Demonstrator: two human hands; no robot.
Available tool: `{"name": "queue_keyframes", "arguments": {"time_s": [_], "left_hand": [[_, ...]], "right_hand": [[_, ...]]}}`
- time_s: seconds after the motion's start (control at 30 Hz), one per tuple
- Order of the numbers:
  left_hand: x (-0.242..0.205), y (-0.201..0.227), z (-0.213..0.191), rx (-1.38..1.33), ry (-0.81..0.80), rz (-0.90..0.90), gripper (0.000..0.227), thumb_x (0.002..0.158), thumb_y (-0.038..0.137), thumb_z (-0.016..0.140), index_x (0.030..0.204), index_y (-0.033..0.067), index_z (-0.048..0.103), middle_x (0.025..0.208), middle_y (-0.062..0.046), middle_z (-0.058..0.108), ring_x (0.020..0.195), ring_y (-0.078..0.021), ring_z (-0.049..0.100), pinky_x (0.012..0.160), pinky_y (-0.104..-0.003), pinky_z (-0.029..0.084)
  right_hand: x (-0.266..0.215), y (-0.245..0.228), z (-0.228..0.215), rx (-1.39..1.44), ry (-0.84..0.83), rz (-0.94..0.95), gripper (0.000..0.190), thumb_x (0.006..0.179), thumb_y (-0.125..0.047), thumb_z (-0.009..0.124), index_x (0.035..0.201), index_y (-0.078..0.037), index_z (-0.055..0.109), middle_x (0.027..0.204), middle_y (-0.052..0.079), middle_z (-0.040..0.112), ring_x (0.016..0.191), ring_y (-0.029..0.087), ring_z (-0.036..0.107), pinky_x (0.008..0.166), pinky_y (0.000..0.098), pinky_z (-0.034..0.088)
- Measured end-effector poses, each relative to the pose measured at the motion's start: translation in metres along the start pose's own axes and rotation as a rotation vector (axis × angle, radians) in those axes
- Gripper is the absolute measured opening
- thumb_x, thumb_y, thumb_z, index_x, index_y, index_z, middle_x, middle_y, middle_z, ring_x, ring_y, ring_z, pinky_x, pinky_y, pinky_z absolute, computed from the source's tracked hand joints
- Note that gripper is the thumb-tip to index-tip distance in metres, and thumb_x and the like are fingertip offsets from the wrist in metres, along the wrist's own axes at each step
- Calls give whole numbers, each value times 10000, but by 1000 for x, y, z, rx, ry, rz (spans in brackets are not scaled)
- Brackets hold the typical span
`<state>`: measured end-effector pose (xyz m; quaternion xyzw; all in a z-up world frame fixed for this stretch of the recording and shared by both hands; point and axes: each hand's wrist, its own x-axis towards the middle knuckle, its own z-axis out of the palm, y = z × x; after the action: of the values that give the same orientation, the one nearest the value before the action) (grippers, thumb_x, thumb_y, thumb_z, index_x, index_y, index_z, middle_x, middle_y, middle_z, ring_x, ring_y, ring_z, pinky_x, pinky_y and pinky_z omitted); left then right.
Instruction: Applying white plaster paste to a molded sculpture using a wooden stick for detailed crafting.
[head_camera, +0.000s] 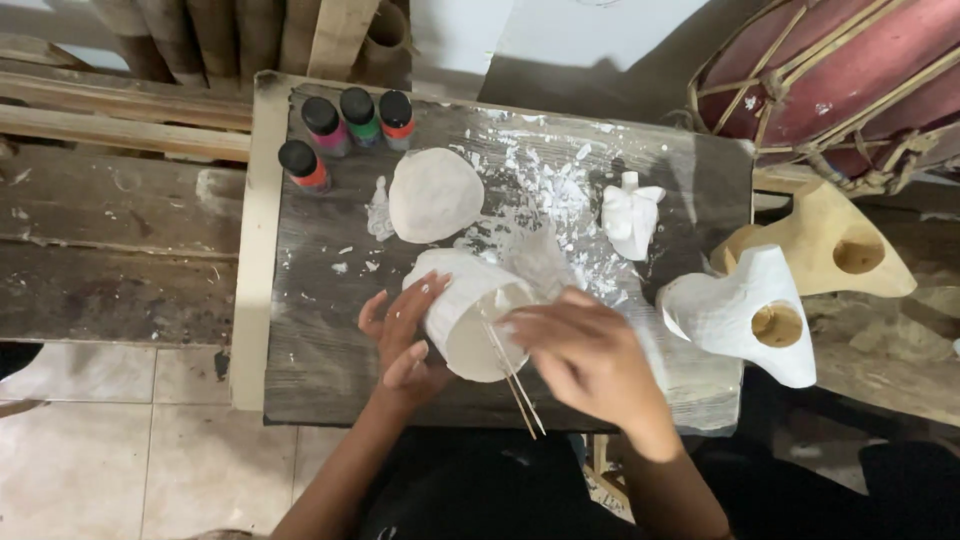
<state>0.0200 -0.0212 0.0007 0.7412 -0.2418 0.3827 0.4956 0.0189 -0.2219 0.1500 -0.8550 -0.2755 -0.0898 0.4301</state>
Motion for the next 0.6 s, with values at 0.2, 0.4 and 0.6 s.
{"name": "queue_keyframes", "arguments": {"time_s": [0.2,0.4,0.6], "left_hand": [[22,14,-1,29,-20,34,717,943,210,749,1421,369,239,1266,-221,703,1152,-454,696,1107,-597,156],[11,14,1,42,-2,-19,835,838,334,877,1377,320,239,1282,-232,688,1183,-426,664,1132,-593,110],[16,7,-5,71,-9,-137,892,815,443,881,1330,249,179,1295,-240,654,1191,-377,650,1127,-604,130]], "right_hand": [[25,-30,-6,-170,-85,16,320,1037,-162,506,960,-107,812,773,122,763,616,206,579,545,261,518],[5,-23,1,-64,-10,74,261,1006,-128,528,928,-100,775,907,124,798,637,279,673,599,356,574],[-32,13,-27,181,592,434,175,1088,-49,487,992,23,615,893,210,705,633,198,587,605,302,522]]}}
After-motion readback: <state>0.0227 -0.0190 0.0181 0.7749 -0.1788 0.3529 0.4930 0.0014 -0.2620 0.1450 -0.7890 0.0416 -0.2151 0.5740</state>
